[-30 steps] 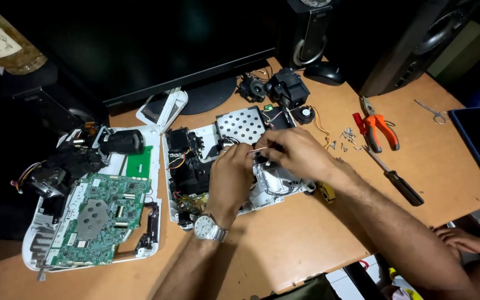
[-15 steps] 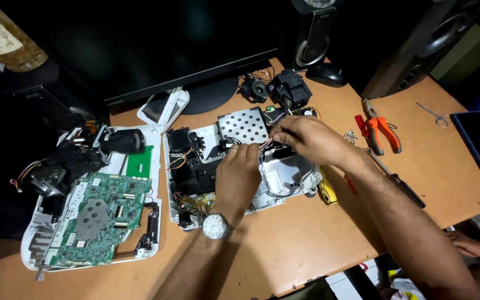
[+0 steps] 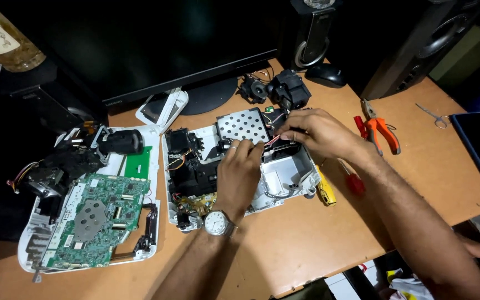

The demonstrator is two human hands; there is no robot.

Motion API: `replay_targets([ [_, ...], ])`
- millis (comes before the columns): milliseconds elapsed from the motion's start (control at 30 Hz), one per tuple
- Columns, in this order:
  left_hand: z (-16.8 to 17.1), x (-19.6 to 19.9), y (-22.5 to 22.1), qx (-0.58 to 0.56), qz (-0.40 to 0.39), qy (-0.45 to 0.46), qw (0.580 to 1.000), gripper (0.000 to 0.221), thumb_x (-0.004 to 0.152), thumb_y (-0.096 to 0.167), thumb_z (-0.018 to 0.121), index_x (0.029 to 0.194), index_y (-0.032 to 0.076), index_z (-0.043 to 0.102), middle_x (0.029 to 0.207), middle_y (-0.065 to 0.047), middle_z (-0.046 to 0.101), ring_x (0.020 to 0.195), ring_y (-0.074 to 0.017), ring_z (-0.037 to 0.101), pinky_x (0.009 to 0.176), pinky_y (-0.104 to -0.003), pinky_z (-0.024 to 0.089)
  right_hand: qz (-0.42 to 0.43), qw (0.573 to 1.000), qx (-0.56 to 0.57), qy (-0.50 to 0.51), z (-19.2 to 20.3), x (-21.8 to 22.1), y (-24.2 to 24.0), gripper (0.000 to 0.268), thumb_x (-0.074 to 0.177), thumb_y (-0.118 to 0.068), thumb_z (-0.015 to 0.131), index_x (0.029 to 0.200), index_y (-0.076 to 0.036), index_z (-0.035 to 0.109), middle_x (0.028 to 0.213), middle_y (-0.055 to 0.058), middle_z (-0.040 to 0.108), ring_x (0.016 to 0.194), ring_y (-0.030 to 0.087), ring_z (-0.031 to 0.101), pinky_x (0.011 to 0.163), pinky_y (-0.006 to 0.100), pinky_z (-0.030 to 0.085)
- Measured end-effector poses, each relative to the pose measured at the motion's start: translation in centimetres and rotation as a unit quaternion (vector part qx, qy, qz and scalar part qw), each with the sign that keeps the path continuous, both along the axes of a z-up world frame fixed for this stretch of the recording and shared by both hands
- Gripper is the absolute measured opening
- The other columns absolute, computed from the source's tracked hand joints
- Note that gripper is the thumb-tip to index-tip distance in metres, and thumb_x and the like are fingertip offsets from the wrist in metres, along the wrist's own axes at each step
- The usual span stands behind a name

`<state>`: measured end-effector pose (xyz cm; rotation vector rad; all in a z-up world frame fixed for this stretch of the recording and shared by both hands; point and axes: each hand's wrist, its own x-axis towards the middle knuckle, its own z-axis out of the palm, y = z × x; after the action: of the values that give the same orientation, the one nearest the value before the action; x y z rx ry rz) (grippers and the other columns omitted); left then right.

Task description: Installing and connecting internal components like fans and speakers in an electronic device using a screwdriver.

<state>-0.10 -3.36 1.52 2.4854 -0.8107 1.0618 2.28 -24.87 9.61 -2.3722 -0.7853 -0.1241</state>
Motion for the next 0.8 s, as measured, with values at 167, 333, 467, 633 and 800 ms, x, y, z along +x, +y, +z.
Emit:
replay_targets([
  [167,0.3,0.0,-0.2,-0.01,-0.038,0.016,0.999,0.017,0.093,-0.003,0.066,0.104,0.005,0.077,0.082,-0.004,0.06,0.078,-0.0192,0.061,0.062,-0.028,0.048,0.0,0.999,-0.038,0.011,0.4,0.9,-0.9,0.016,0.098,-0.021,0.067,0.097,-0.007,0.074,0.087,0.012,0.069,0.087,0.035,0.072,0.081,0.048,0.056],
  [333,-0.2,0.0,-0.8,-0.002,-0.039,0.015,0.999,0.018,0.093,-0.005,0.064,0.105,0.002,0.076,0.083,-0.005,0.056,0.078,-0.0213,0.06,0.063,-0.028,0.048,0.009,0.997,-0.081,0.007,1.2,1.1,-0.6,0.016,0.099,-0.02,0.065,0.099,-0.006,0.073,0.088,0.013,0.068,0.089,0.038,0.071,0.081,0.051,0.055],
  [467,-0.8,-0.2,-0.9,0.041,-0.029,0.035,0.998,0.027,0.09,-0.008,0.064,0.114,0.001,0.074,0.089,-0.005,0.058,0.085,-0.0205,0.06,0.068,-0.032,0.048,0.01,0.994,-0.112,-0.016,0.3,1.7,-1.2,0.01,0.097,-0.015,0.065,0.094,-0.006,0.07,0.087,0.011,0.065,0.091,0.037,0.069,0.078,0.05,0.054],
  [633,-1.5,-0.2,-1.1,0.052,-0.017,0.019,0.998,0.034,0.086,-0.006,0.066,0.118,0.004,0.071,0.09,-0.006,0.057,0.087,-0.0245,0.06,0.072,-0.034,0.049,0.026,0.987,-0.148,-0.052,-1.3,1.4,-2.2,0.003,0.092,-0.01,0.066,0.092,-0.007,0.067,0.09,0.009,0.06,0.092,0.036,0.066,0.074,0.048,0.053],
  [800,-2.5,-0.1,-1.8,-0.041,-0.041,0.11,0.992,0.013,0.09,0.006,0.065,0.103,0.004,0.066,0.091,-0.01,0.06,0.092,-0.0312,0.064,0.073,-0.04,0.054,-0.023,0.986,-0.146,-0.082,-3.2,0.2,-2.5,0.005,0.091,-0.019,0.066,0.095,-0.016,0.068,0.111,0.008,0.063,0.109,0.035,0.066,0.084,0.048,0.056],
])
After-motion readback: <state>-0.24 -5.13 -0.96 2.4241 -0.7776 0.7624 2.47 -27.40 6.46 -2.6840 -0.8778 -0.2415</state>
